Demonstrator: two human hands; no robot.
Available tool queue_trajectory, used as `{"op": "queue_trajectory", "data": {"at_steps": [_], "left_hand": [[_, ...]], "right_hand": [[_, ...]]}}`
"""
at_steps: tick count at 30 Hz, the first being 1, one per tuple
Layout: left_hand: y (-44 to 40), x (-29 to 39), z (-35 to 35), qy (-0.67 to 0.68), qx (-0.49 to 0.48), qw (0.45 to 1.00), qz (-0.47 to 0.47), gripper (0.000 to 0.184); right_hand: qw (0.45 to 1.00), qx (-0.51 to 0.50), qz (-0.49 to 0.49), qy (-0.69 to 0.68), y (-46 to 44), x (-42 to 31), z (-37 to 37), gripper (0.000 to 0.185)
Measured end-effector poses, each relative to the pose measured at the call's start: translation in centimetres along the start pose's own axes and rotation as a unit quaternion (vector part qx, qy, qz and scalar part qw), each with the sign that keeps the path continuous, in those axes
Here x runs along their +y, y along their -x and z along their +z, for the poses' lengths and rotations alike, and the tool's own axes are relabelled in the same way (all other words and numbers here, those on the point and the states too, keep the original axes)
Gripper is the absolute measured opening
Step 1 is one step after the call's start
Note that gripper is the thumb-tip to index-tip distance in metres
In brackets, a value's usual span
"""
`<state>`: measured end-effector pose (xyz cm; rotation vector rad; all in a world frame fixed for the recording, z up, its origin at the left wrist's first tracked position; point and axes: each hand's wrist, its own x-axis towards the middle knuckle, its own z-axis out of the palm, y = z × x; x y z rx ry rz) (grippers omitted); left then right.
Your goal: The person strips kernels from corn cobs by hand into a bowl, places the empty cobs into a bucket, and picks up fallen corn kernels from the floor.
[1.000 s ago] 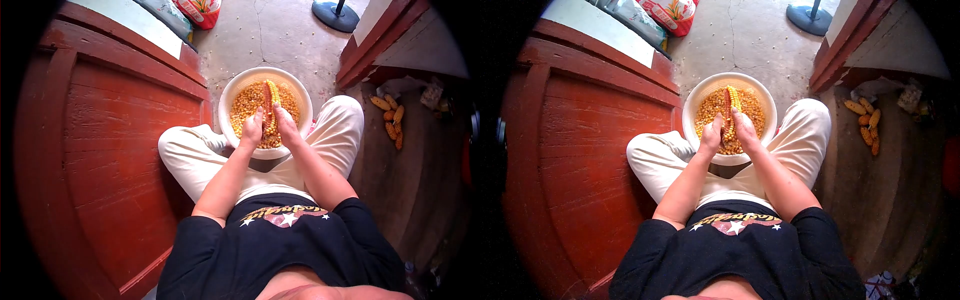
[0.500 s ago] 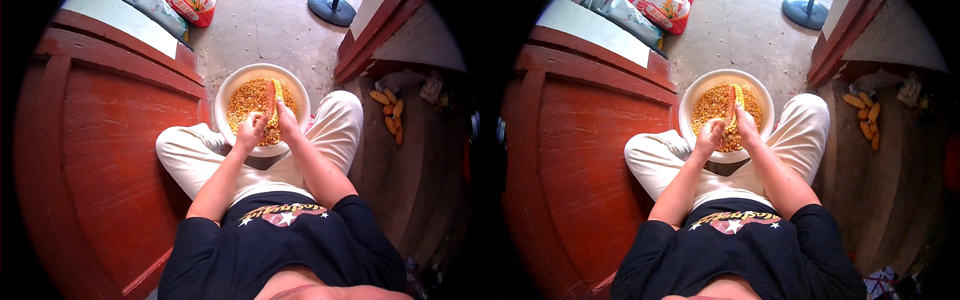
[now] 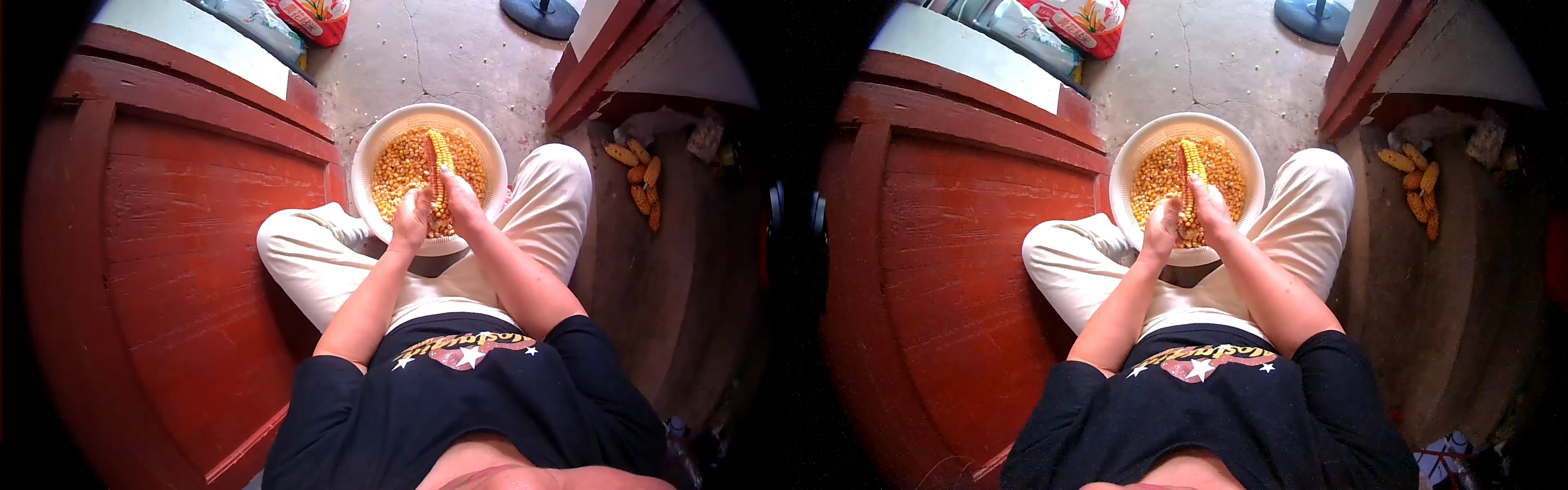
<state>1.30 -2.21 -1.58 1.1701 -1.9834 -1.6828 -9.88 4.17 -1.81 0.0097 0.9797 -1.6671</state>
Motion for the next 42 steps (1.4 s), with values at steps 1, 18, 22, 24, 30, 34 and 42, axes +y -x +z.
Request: {"op": "queue_trajectory", "data": {"at_steps": [1, 18, 22, 24, 30, 34, 42], "left_hand": [[0.0, -0.2, 0.4, 0.0, 0.0, 1.0, 0.0, 0.041], [-0.6, -1.7, 2.1, -0.062, 0.084, 0.989, 0.101, 0.03], [-0.6, -0.5, 1.4, -0.028, 0.059, 0.993, 0.096, 0.03], [-1.3, -0.3, 1.0, 0.107, 0.013, 0.993, 0.036, 0.044], [-2.6, 1.5, 1.2, -0.01, 0.017, 0.997, 0.078, 0.054], [-2.9, 0.8, 1.4, 0.025, 0.009, 0.993, 0.113, 0.048], [-3.0, 0.7, 0.1, 0.031, 0.062, 0.994, 0.089, 0.047]], "right_hand": [[1.0, 0.007, -0.015, 0.02, -0.1, 0.3, -0.2, 0.032], [0.997, -0.002, 0.004, -0.082, -0.7, 1.2, -0.3, 0.029], [0.998, -0.005, -0.017, -0.061, -1.4, 1.4, -0.7, 0.028], [0.999, 0.002, -0.017, -0.039, -1.5, 1.4, -0.8, 0.03], [0.999, 0.014, -0.044, -0.027, -0.1, 0.3, 1.4, 0.034], [0.979, -0.025, -0.164, 0.115, -0.3, 0.3, 0.4, 0.036], [0.993, -0.042, -0.112, 0.009, -1.3, 1.3, 0.0, 0.033]]}}
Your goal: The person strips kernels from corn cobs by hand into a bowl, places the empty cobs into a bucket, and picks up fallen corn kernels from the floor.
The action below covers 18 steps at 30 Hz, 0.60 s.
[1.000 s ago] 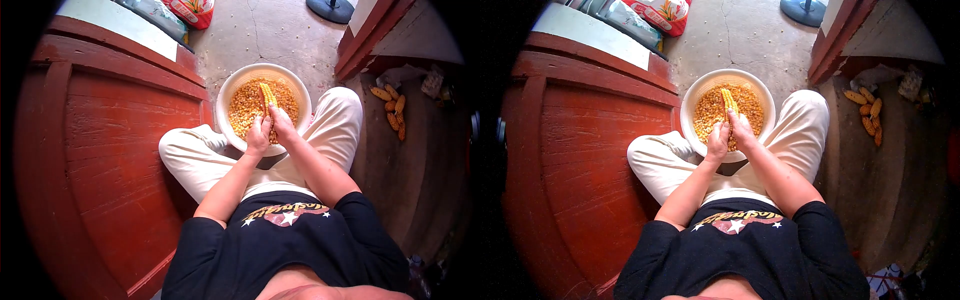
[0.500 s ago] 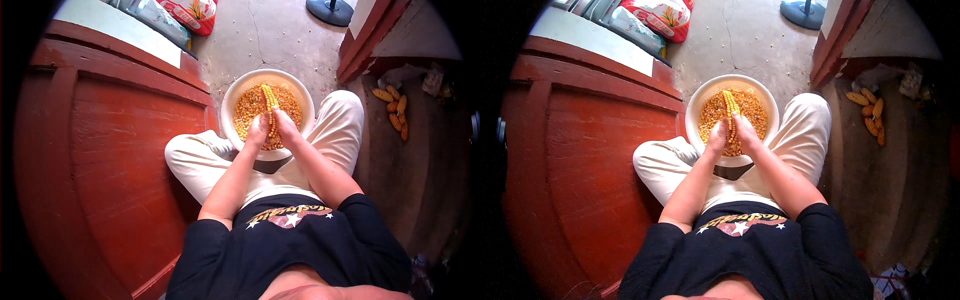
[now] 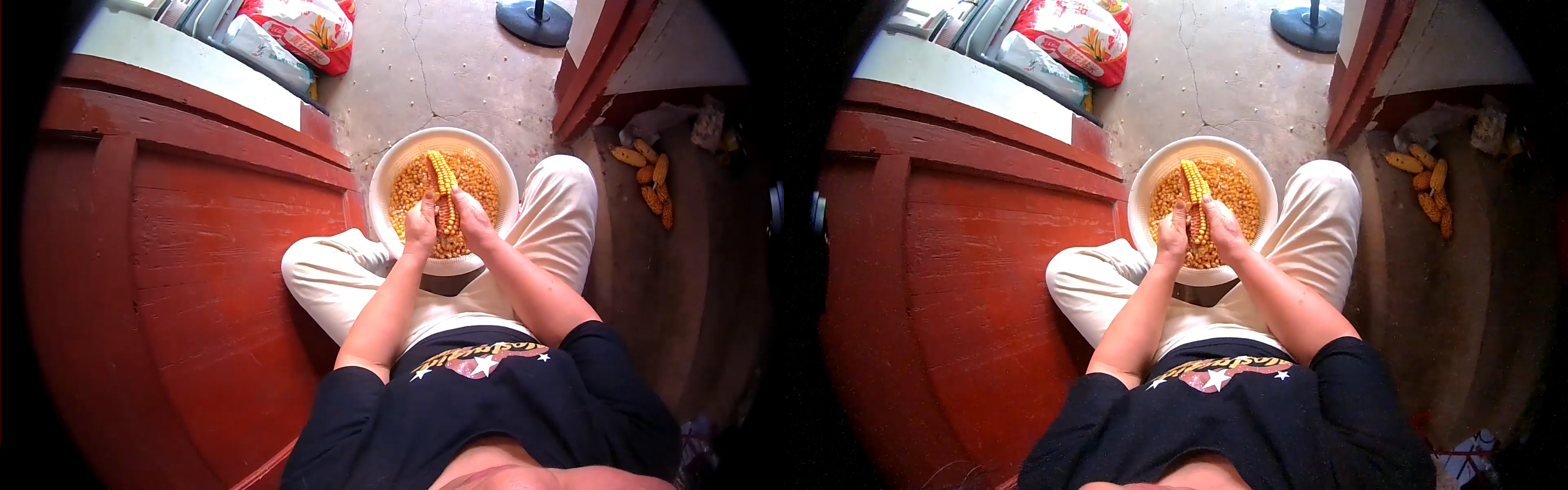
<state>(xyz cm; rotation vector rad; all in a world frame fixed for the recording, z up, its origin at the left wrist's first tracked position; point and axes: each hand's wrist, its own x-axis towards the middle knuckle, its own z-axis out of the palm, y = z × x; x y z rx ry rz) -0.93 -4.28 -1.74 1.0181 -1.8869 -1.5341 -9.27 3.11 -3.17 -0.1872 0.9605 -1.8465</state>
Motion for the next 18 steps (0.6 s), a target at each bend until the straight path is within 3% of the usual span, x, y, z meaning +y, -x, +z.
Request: {"op": "queue_trajectory", "data": {"at_steps": [2, 4, 7, 10, 16, 18], "left_hand": [[-1.1, -0.7, -0.9, -0.033, 0.018, 0.998, -0.057, 0.049], [-1.9, 0.5, -1.2, -0.081, 0.028, 0.995, -0.043, 0.054], [-2.1, 0.9, 0.1, -0.052, -0.001, 0.998, 0.019, 0.06], [-2.3, 0.5, 0.7, -0.138, 0.0, 0.99, -0.01, 0.052], [-1.8, 1.0, 1.0, -0.141, 0.013, 0.989, 0.031, 0.045], [-1.5, 1.1, 0.6, -0.172, 0.039, 0.984, 0.029, 0.043]], "right_hand": [[0.999, -0.017, -0.013, 0.031, 0.5, -0.4, 0.1, 0.033], [0.992, 0.023, -0.001, 0.127, 0.9, -0.9, 0.7, 0.032], [0.991, 0.0, -0.038, 0.132, 0.8, 0.0, 0.8, 0.034], [0.99, 0.012, -0.073, 0.116, 0.7, 0.8, 1.0, 0.035], [0.939, 0.09, -0.122, 0.31, 1.1, 0.5, 0.7, 0.036], [0.944, 0.097, -0.133, 0.286, 1.6, 0.5, 1.2, 0.038]]}}
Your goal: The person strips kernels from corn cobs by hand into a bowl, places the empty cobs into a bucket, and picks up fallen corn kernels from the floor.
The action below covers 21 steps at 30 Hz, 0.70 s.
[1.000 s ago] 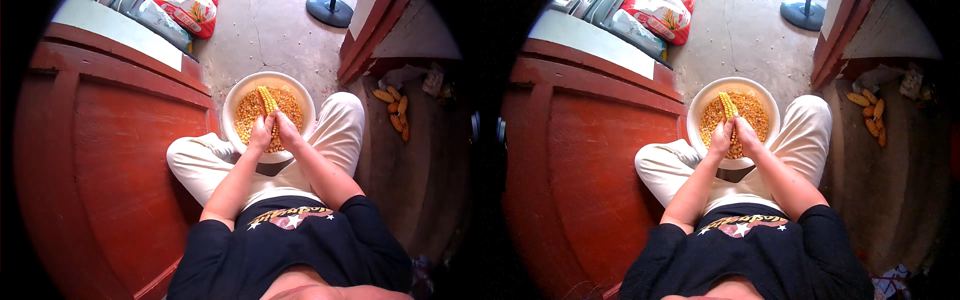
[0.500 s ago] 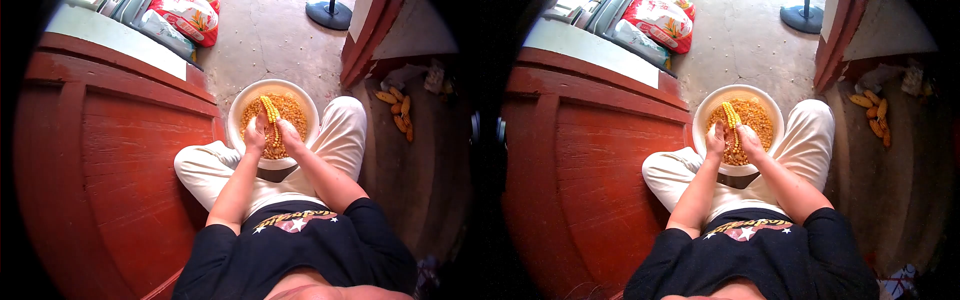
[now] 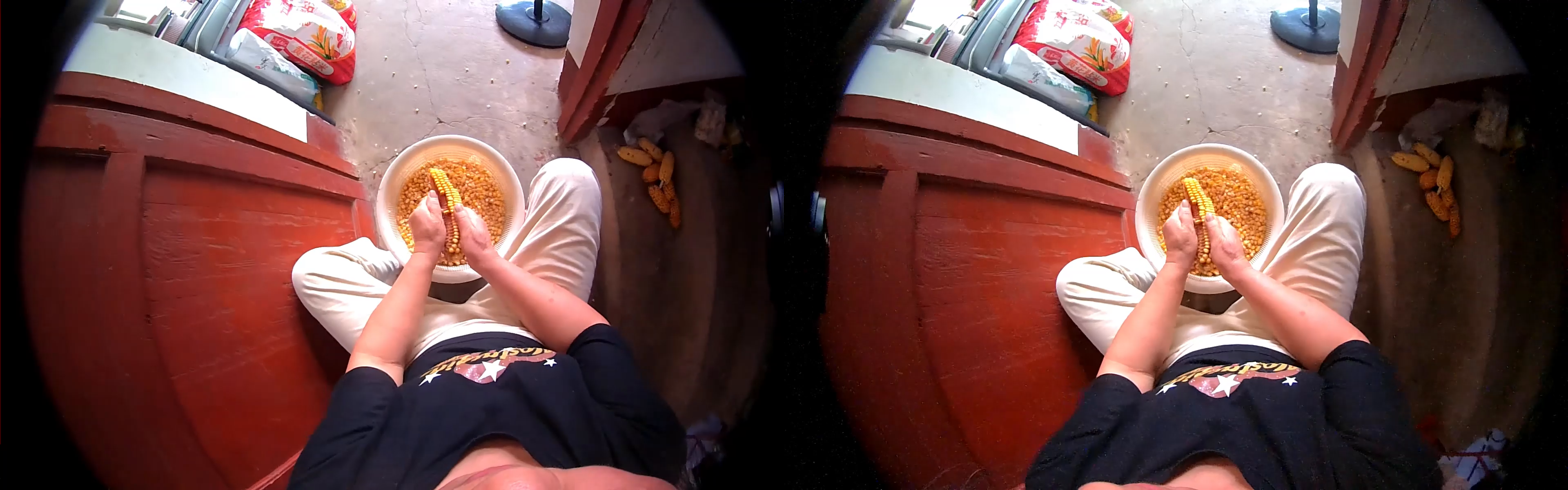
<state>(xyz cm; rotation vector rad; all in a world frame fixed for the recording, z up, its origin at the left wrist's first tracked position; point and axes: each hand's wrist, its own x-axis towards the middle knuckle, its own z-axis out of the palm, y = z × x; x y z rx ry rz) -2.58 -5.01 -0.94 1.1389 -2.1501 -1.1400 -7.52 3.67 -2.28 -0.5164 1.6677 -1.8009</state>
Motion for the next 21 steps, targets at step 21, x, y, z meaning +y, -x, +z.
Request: {"op": "queue_trajectory", "data": {"at_steps": [21], "left_hand": [[-2.4, 1.0, -1.4, 0.315, 0.057, 0.938, -0.134, 0.048]], "right_hand": [[0.997, -0.066, 0.014, -0.044, 1.0, -2.3, 0.3, 0.039]]}}
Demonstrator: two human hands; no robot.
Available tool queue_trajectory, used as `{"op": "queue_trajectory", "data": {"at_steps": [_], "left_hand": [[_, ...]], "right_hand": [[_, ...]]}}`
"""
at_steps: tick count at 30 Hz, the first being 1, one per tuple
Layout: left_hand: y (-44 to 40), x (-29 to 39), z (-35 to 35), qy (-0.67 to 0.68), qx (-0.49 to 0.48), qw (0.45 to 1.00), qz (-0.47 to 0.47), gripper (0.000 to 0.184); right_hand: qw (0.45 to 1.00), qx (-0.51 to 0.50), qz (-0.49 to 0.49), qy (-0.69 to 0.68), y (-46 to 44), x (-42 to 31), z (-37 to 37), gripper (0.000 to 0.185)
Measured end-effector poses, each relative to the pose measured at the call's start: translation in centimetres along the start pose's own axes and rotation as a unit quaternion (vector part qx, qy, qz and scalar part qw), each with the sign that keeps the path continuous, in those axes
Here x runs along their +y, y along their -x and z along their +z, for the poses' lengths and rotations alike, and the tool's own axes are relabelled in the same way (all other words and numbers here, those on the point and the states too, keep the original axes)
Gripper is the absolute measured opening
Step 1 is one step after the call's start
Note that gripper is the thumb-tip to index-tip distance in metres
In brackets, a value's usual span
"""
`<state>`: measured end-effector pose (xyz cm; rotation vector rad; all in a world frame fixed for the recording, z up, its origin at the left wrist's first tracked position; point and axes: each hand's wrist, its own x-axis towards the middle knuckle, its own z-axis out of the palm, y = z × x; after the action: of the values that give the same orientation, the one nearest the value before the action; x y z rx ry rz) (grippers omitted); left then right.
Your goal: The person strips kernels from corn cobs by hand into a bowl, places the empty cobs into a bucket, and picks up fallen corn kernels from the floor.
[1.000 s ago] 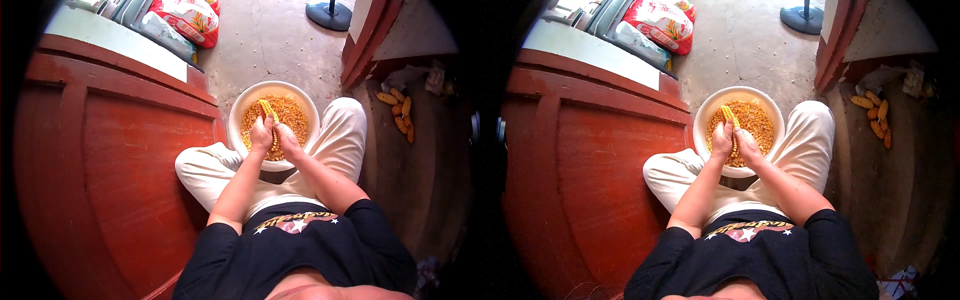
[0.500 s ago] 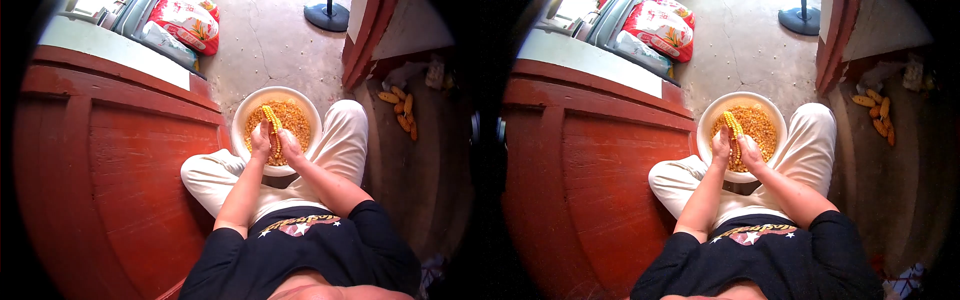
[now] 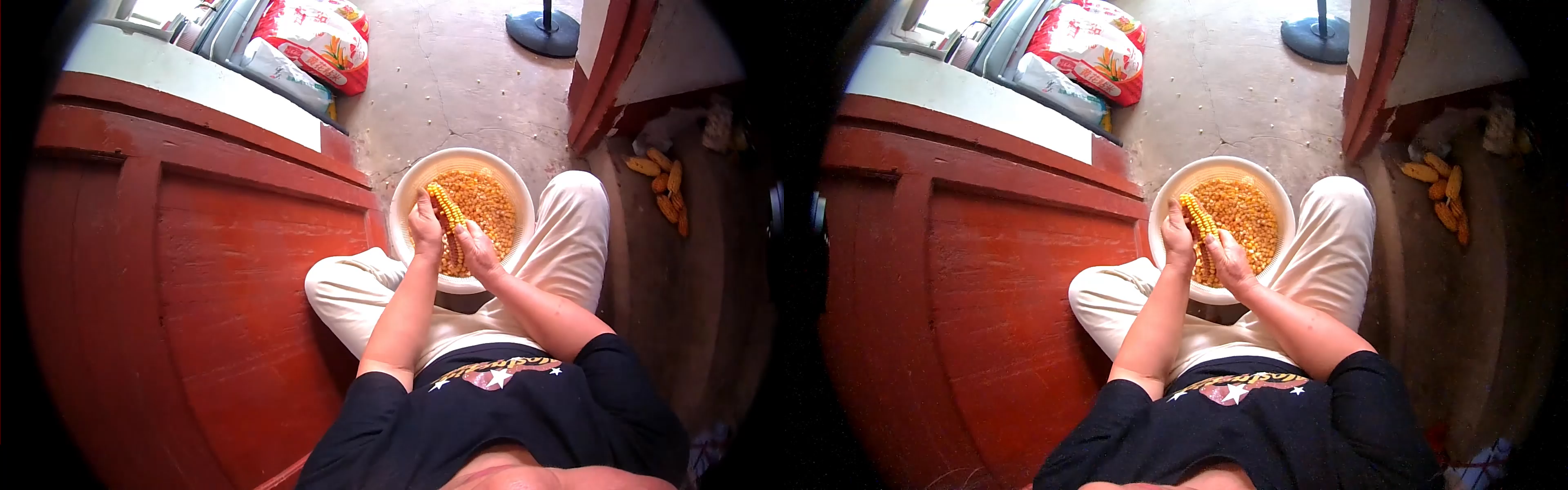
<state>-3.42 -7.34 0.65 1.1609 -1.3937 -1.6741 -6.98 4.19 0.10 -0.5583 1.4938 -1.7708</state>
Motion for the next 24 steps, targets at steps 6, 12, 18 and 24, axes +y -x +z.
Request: {"op": "queue_trajectory", "data": {"at_steps": [6, 12, 18, 24], "left_hand": [[-0.7, 1.5, 0.3, 0.051, -0.054, 0.995, -0.066, 0.046], [-0.8, -0.3, -0.1, 0.113, -0.007, 0.992, -0.056, 0.041], [1.5, 0.4, 0.4, 0.113, -0.071, 0.99, -0.036, 0.056], [1.5, -1.7, -0.8, -0.064, -0.072, 0.991, 0.096, 0.046]], "right_hand": [[0.999, -0.022, -0.02, 0.035, 0.0, 0.4, 0.0, 0.039], [0.995, -0.045, 0.001, -0.087, -0.1, 0.6, 0.3, 0.039], [0.976, -0.045, 0.078, -0.199, -0.6, 0.5, -0.1, 0.035], [0.972, -0.032, 0.083, -0.217, -0.5, 1.1, -0.1, 0.034]]}}
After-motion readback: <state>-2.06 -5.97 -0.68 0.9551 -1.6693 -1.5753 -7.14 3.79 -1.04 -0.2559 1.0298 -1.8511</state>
